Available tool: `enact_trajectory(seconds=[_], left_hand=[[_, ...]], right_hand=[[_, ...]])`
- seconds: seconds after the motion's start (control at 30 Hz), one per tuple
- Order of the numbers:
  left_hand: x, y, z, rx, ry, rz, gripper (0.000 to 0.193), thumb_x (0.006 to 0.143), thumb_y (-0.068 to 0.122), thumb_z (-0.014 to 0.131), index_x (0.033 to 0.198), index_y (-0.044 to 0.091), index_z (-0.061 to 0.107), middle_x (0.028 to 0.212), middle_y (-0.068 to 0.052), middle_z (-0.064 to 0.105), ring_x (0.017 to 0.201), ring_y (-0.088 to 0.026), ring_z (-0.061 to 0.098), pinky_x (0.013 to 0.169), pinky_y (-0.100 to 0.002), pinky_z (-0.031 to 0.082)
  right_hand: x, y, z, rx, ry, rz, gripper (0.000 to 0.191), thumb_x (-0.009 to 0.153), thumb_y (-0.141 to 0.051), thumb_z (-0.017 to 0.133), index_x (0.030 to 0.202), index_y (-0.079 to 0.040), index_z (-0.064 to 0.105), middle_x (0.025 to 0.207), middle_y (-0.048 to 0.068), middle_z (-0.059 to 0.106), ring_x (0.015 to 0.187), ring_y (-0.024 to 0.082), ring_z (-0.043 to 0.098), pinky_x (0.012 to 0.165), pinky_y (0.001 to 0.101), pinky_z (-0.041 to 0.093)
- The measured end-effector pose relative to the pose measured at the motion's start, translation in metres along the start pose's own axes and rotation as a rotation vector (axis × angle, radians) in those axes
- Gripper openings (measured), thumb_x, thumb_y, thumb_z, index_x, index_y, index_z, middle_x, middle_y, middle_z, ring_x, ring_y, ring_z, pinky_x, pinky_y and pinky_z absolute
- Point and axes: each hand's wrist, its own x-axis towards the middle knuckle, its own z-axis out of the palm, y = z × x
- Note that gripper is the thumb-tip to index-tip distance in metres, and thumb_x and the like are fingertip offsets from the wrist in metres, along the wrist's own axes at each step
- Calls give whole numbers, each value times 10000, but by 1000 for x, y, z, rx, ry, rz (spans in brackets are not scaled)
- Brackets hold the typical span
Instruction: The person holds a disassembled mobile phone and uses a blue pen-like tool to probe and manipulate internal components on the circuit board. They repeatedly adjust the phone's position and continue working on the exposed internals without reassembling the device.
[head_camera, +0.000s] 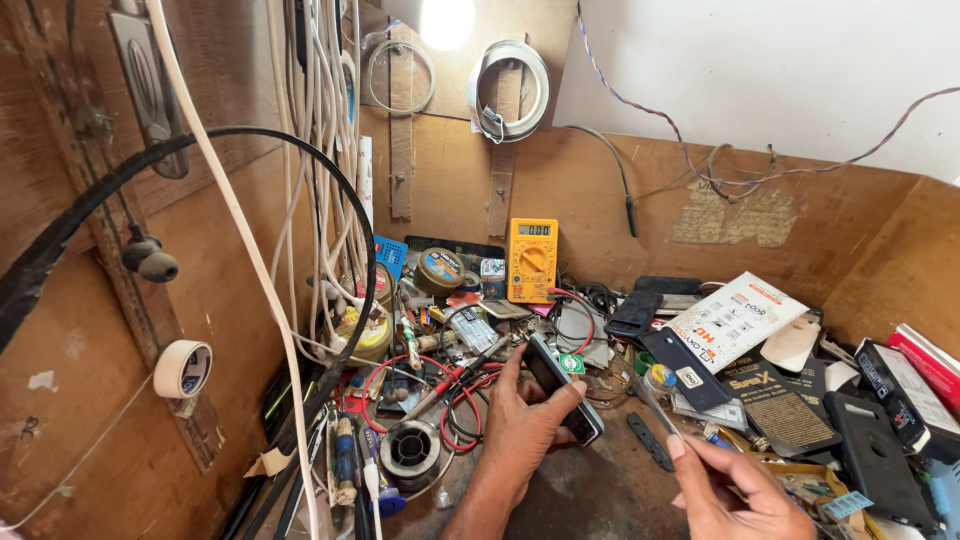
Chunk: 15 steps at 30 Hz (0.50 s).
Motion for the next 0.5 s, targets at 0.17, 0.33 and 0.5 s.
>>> enact_trajectory(seconds=[0.17, 0.33, 0.5], left_hand=[[2, -3, 1, -7, 0, 39, 848, 784, 144, 780, 1526, 85, 375, 924, -48, 713, 770, -138, 699, 549, -306, 616], [2, -5, -1, -23, -5, 52, 829, 785, 131, 779, 1519, 67, 400, 914, -48, 706, 749, -131, 700, 532, -304, 628], [3, -6, 0, -6, 10, 47, 856, 782, 120, 784, 1530, 70, 373, 916, -58, 707, 752, -137, 700, 528, -303, 623]], right_hand=[[8, 9, 1, 62, 92, -149, 150, 918, -74, 818, 989, 33, 741, 647, 156, 677, 510, 146, 599, 494, 232, 429], [10, -8, 2, 49, -66, -238, 126, 836, -100, 815, 859, 13, 764, 796, 86, 729, 535, 115, 662, 483, 254, 522], [19, -19, 11, -122, -264, 104, 178, 851, -137, 821, 921, 26, 804, 721, 152, 738, 521, 199, 690, 460, 329, 568]])
